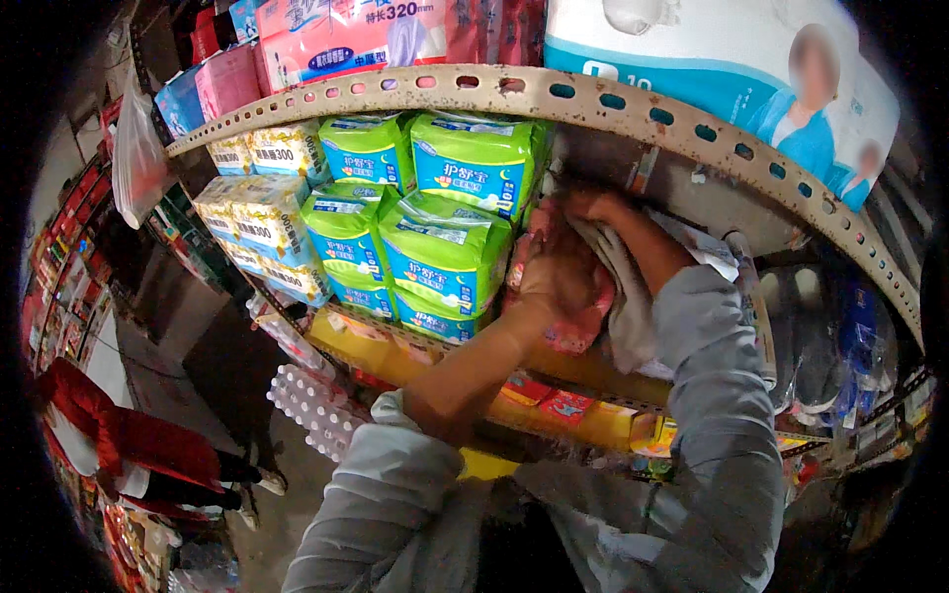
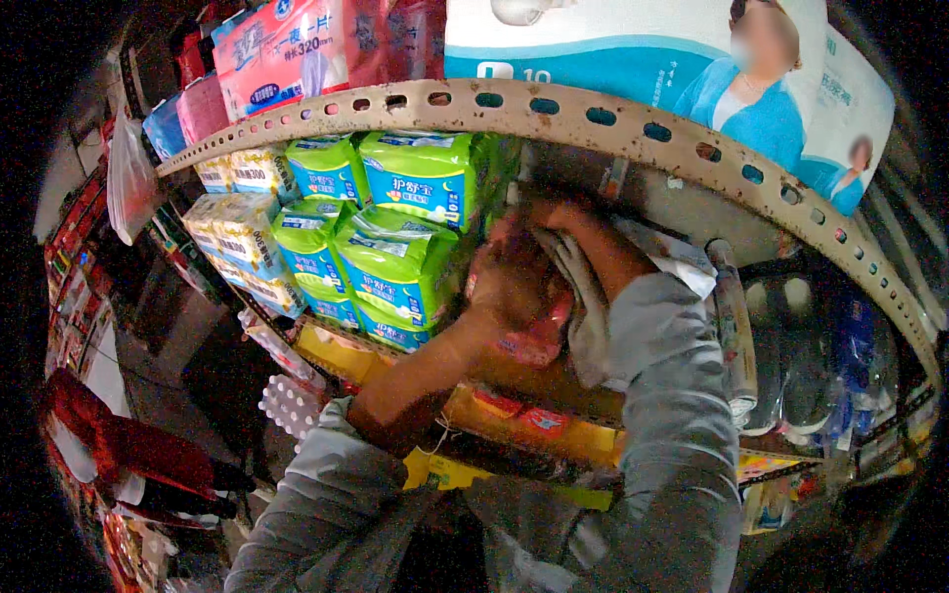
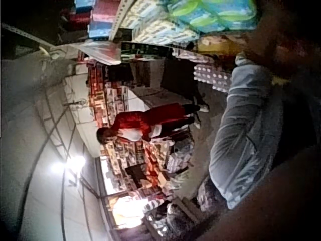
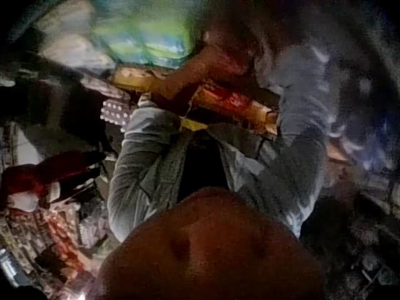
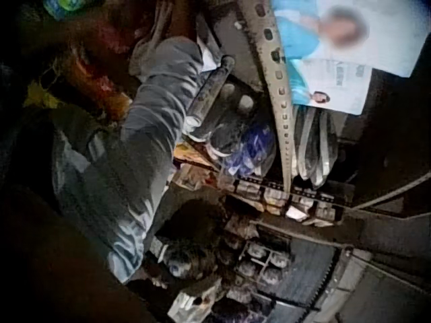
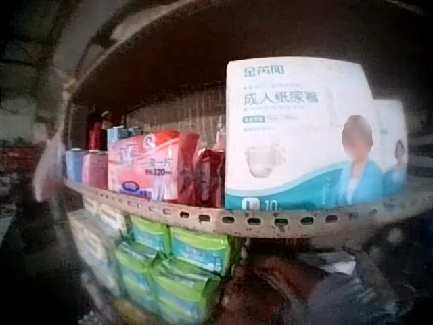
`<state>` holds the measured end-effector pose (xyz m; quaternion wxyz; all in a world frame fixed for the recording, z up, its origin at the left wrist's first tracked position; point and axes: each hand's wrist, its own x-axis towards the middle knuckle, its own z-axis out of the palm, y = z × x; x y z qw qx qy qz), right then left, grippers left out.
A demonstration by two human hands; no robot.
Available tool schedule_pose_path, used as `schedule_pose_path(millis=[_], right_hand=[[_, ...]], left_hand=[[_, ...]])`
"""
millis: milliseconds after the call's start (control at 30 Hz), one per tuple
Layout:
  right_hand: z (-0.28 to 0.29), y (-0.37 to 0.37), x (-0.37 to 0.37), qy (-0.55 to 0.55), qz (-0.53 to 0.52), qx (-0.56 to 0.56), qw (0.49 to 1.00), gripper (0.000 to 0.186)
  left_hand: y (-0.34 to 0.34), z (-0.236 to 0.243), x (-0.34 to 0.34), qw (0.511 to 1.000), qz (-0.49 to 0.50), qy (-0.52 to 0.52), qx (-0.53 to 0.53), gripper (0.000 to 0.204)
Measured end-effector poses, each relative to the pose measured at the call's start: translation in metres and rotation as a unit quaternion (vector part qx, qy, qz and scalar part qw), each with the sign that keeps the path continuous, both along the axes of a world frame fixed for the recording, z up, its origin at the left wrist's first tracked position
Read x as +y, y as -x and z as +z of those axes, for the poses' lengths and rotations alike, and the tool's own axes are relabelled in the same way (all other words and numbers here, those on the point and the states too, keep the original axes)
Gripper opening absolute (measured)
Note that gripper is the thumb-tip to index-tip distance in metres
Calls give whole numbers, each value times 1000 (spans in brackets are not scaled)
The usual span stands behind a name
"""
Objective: The person arranges various packaged goods on a store shelf. They pick up pink and white packages, wipe them with a cloth, and place them on the shelf. They also handle larger blue and white boxes and a dark plastic-wrapped item, positioning them on the upper shelf.
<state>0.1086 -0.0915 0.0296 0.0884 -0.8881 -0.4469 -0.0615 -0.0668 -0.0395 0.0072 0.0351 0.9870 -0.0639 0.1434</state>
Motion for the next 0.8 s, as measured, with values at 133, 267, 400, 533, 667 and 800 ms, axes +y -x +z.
schedule_pose_path(millis=[133, 267, 400, 533, 667, 800], right_hand=[[-26, -37, 3, -106, -91, 56, 989, 49], [-36, -50, -3, -64, 77, 0, 995, 37], [-3, -2, -27, 118, 173, -40, 977, 30], [24, -21, -48, 155, 47, 146, 976, 37], [-6, -47, -45, 40, -75, 6, 996, 35], [-11, -34, -35, 7, -126, -10, 992, 36]], left_hand=[[-3, -8, -2, 1000, 12, 16, -8, 49], [-5, -11, -1, 999, 13, -11, -30, 51], [-2, 9, -2, 998, 13, -25, 59, 55], [-3, -16, -1, 989, -34, 68, -128, 48], [-7, -9, -4, 996, -5, 67, -59, 51], [-12, -20, 1, 997, -5, 43, -69, 54]])
